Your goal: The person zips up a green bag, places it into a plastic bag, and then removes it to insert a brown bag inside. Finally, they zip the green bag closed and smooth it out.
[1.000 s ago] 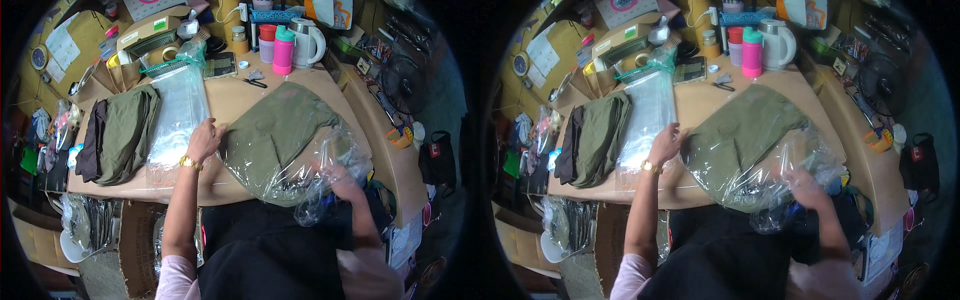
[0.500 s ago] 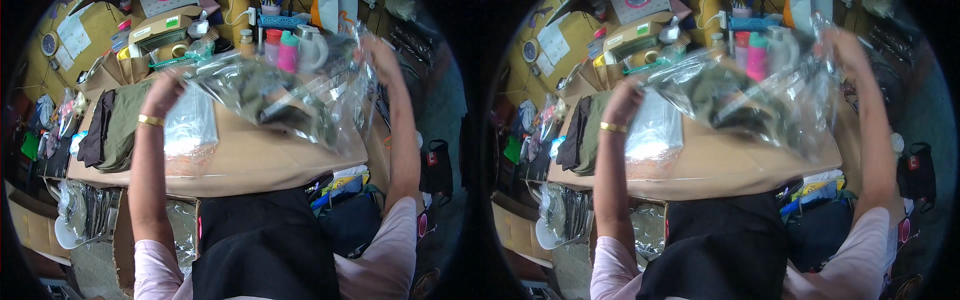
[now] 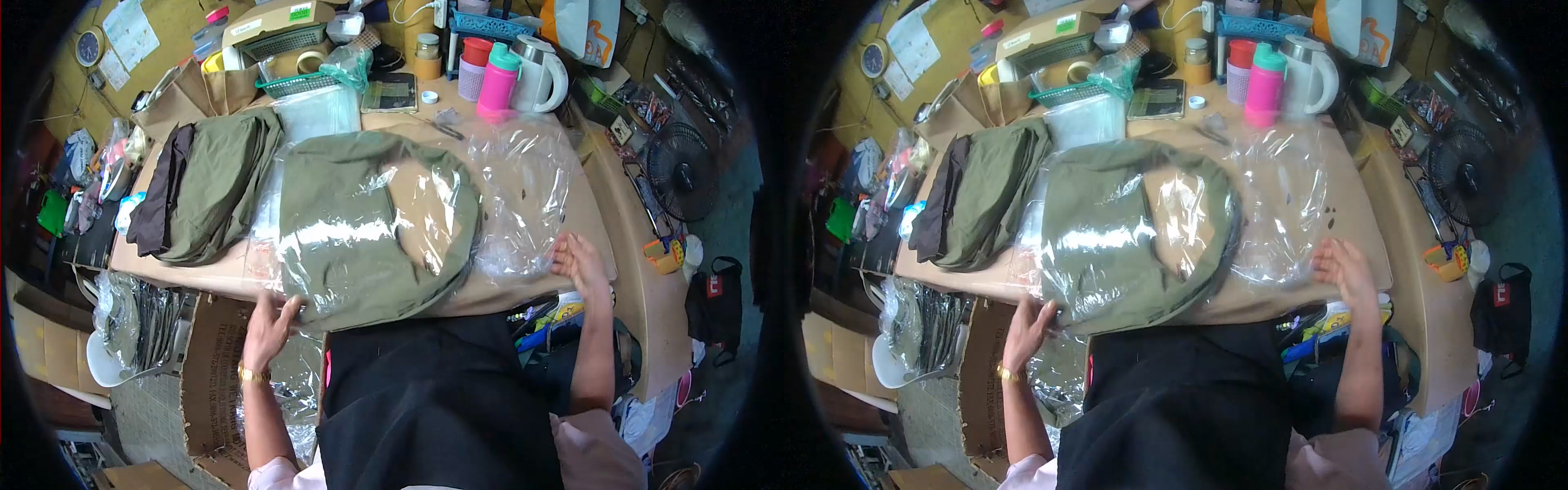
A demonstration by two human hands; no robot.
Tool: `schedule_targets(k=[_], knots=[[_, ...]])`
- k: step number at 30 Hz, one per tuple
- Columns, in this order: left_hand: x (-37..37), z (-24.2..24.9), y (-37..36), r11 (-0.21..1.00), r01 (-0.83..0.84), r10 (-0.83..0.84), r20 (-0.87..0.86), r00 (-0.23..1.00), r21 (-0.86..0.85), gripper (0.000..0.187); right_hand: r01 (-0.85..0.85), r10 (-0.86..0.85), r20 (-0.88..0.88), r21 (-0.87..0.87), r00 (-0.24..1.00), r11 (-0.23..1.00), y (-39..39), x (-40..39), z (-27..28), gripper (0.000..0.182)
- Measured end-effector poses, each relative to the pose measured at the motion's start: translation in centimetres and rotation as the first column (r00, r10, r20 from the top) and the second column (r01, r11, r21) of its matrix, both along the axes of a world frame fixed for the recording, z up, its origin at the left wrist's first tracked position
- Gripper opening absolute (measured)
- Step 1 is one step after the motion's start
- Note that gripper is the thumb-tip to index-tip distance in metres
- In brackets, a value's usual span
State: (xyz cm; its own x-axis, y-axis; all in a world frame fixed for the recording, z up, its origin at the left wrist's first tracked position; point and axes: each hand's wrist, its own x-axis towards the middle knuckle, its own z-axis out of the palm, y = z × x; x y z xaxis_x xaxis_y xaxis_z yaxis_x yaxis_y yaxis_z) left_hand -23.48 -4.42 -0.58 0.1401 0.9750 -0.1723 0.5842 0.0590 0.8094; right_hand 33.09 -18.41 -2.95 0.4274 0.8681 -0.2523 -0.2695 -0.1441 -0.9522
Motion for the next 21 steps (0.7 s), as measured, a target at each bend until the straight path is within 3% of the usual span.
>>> schedule_targets(k=[1, 3, 5, 7, 8, 9, 10, 11, 12, 13, 15, 16, 17, 18, 19, 20, 21], knots=[[-0.6, -0.4, -0.3, 0.968, 0.023, 0.041, -0.248, 0.968, 0.251, 0.05, -0.004, 0.004, 0.003, -0.001, 1.0, 1.0, -0.9, -0.6, -0.6, 0.035], [0.1, 2.8, 0.0, 0.869, -0.031, 0.215, -0.321, 0.922, 0.495, 0.054, -0.016, 0.013, -0.191, -0.017, 0.982, 1.0, -1.2, -3.2, -0.2, 0.047], [2.1, 4.3, 1.7, 0.764, 0.133, 0.122, -0.343, 0.931, 0.631, 0.053, -0.131, 0.129, -0.071, -0.029, 0.989, 0.991, 0.6, -7.8, 3.1, 0.052], [6.8, 5.3, 3.3, 0.713, 0.254, 0.029, -0.389, 0.921, 0.653, 0.052, -0.218, 0.213, 0.08, 0.055, 0.974, 0.974, 3.3, -11.2, 1.8, 0.054], [9.2, 5.6, 4.3, 0.774, 0.257, 0.013, -0.422, 0.907, 0.578, 0.055, -0.213, 0.207, 0.088, 0.061, 0.974, 0.975, 4.9, -12.5, 1.4, 0.054], [11.0, 5.3, 5.1, 0.827, 0.258, -0.006, -0.45, 0.893, 0.5, 0.059, -0.266, 0.268, 0.011, 0.146, 0.963, 0.953, 6.7, -13.4, 1.1, 0.05], [11.9, 4.0, 5.9, 0.819, 0.259, -0.007, -0.443, 0.896, 0.511, 0.059, -0.311, 0.333, -0.059, 0.236, 0.941, 0.921, 7.8, -13.6, 1.1, 0.047], [12.5, 2.0, 6.9, 0.784, 0.34, 0.008, -0.556, 0.831, 0.519, 0.064, -0.306, 0.327, -0.052, 0.243, 0.943, 0.92, 7.1, -12.9, 2.1, 0.047], [12.9, 0.4, 7.7, 0.75, 0.416, 0.034, -0.657, 0.753, 0.515, 0.069, -0.324, 0.333, -0.004, 0.221, 0.943, 0.92, 5.4, -11.7, 3.8, 0.037], [12.5, -0.6, 7.6, 0.832, 0.428, -0.083, -0.685, 0.724, 0.352, 0.075, -0.341, 0.339, 0.046, 0.201, 0.94, 0.918, 3.8, -10.1, 5.4, 0.028], [11.7, -2.1, 6.2, 0.844, 0.45, -0.13, -0.704, 0.699, 0.291, 0.077, -0.214, 0.208, 0.148, 0.028, 0.967, 0.976, -0.3, -4.8, 7.4, 0.015], [11.3, -1.8, 6.1, 0.841, 0.453, -0.128, -0.704, 0.698, 0.297, 0.077, -0.215, 0.228, 0.292, -0.078, 0.929, 0.974, -1.9, 0.8, 4.9, 0.012], [10.8, -0.9, 5.6, 0.86, 0.46, -0.197, -0.69, 0.697, 0.219, 0.078, 0.0, 0.166, 0.455, -0.343, 0.875, 0.939, -3.5, 4.6, 4.5, 0.01], [10.6, -0.1, 5.3, 0.875, 0.462, -0.261, -0.665, 0.7, 0.143, 0.078, 0.23, 0.111, 0.772, -0.319, 0.626, 0.919, -5.9, 8.3, 2.5, 0.01], [10.0, 0.4, 5.5, 0.838, 0.479, -0.205, -0.665, 0.718, 0.26, 0.068, 0.425, 0.09, 0.961, -0.199, 0.262, 0.883, -7.0, 10.7, 0.9, 0.011], [9.6, 1.6, 6.2, 0.846, 0.452, -0.204, -0.61, 0.765, 0.284, 0.061, 0.421, 0.094, 0.962, -0.199, 0.257, 0.885, -6.2, 11.1, 1.8, 0.011], [9.7, 3.1, 7.1, 0.852, 0.429, -0.208, -0.557, 0.804, 0.3, 0.053, 0.288, -0.02, 0.957, -0.068, 0.29, 0.955, -5.0, 10.6, 3.6, 0.012]])
